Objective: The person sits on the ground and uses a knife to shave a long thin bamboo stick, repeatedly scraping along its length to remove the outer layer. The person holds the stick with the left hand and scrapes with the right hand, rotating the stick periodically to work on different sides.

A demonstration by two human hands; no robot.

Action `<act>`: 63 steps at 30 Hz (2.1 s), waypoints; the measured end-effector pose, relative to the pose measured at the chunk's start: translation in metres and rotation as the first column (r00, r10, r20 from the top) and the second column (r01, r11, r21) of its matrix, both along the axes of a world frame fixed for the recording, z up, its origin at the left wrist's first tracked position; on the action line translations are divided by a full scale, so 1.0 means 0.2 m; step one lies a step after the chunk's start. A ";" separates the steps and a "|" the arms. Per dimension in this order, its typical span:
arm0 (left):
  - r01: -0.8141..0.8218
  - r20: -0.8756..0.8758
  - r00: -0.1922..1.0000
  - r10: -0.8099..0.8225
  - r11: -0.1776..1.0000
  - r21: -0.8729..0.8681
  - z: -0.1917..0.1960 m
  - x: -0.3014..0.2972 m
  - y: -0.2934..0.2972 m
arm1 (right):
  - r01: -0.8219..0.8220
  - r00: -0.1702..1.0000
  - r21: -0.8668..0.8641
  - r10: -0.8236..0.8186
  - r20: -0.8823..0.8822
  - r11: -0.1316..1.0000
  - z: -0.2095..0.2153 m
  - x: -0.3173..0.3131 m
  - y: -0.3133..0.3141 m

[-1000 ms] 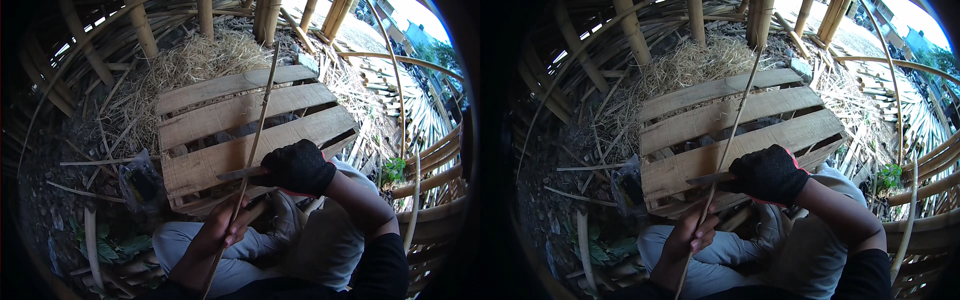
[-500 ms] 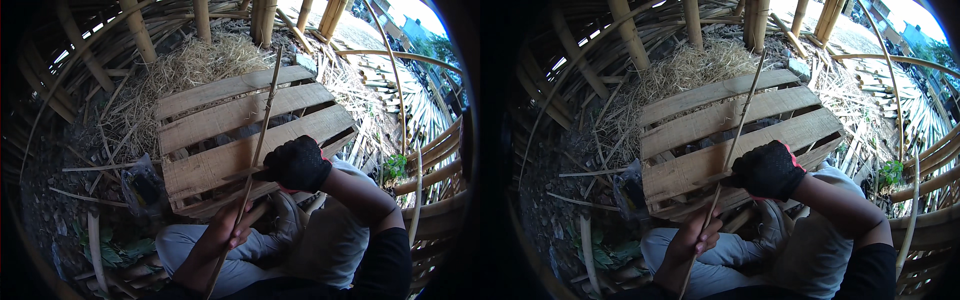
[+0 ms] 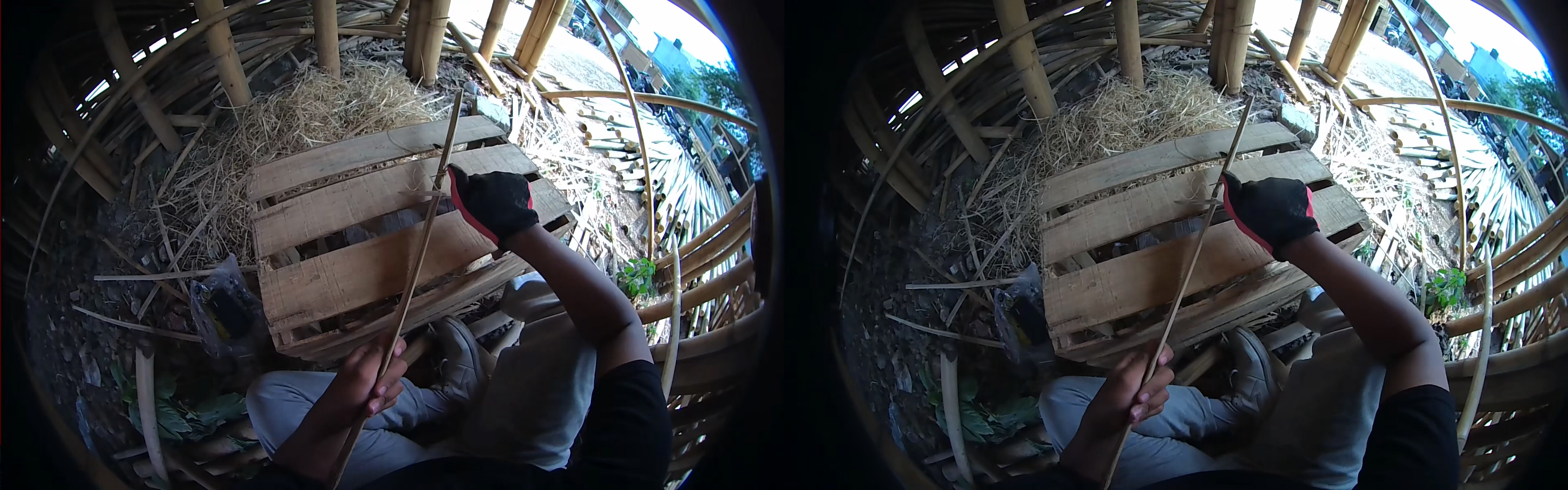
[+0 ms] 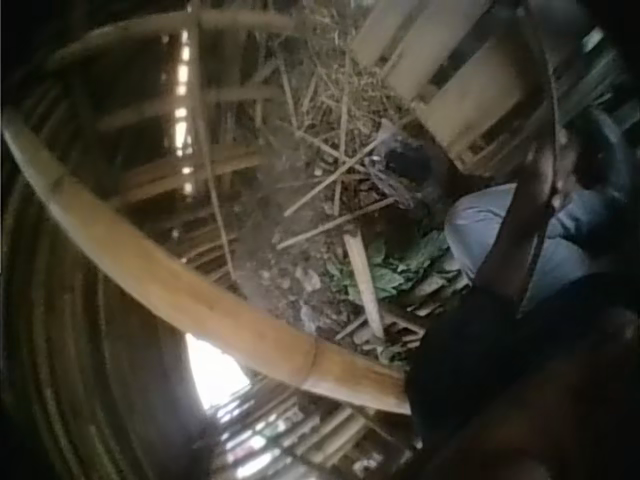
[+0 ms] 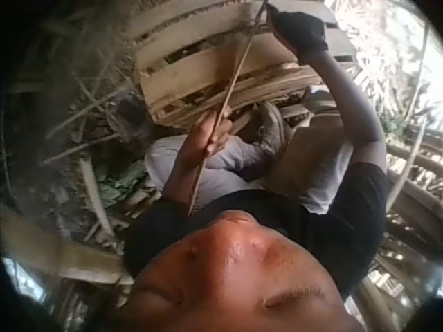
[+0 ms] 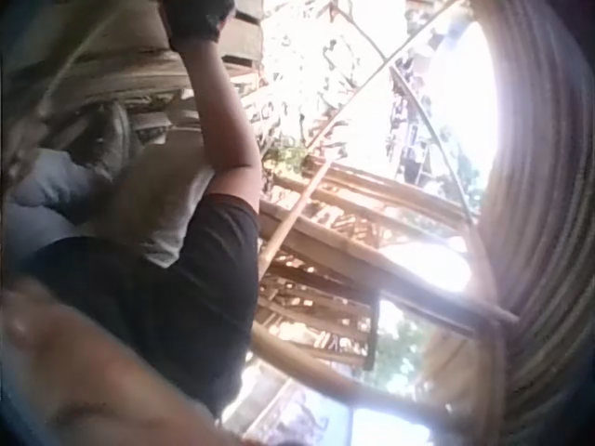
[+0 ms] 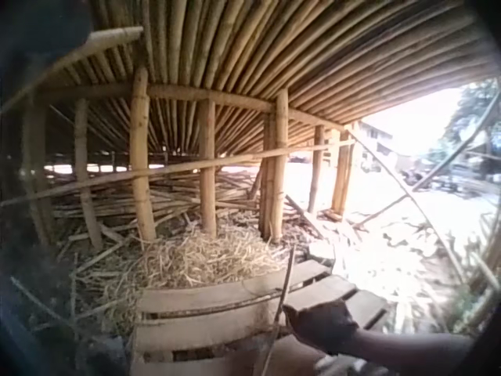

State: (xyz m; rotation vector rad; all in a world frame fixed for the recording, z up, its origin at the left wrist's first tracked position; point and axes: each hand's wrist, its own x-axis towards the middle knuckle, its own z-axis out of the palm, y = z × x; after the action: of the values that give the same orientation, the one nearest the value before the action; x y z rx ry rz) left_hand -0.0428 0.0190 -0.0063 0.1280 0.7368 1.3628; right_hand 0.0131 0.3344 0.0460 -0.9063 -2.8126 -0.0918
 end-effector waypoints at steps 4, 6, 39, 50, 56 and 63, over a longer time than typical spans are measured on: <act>-0.013 -0.041 0.999 0.014 1.000 0.020 -0.01 0.00 -0.01 | -0.333 0.937 0.039 0.335 -0.101 0.942 -0.02 0.04 -0.22; -0.006 -0.025 1.000 0.006 1.000 -0.003 0.00 0.01 -0.01 | -0.126 0.988 0.011 0.127 -0.094 0.992 -0.06 -0.01 0.00; 0.022 0.002 1.000 -0.022 1.000 -0.006 -0.02 0.01 0.01 | -0.364 0.863 -0.239 0.422 0.278 0.900 0.12 0.16 -0.29; 0.019 -0.002 1.000 -0.019 1.000 -0.012 -0.04 0.00 0.01 | -0.415 0.810 -0.338 0.512 0.284 0.844 0.12 0.20 -0.19; 0.023 -0.017 1.000 -0.023 1.000 -0.012 -0.06 0.00 0.01 | -0.356 0.905 -0.217 0.393 0.162 0.909 0.08 0.19 -0.23; 0.009 -0.011 1.000 -0.009 1.000 -0.006 -0.06 0.00 0.01 | -0.388 0.884 -0.130 0.408 0.228 0.912 0.09 0.15 -0.40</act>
State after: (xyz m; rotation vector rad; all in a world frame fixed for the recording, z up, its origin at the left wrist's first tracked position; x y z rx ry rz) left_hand -0.0428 0.0213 -0.0187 0.1337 0.7487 1.3523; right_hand 0.0439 0.2541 0.0634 -0.3257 -3.1967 -0.0373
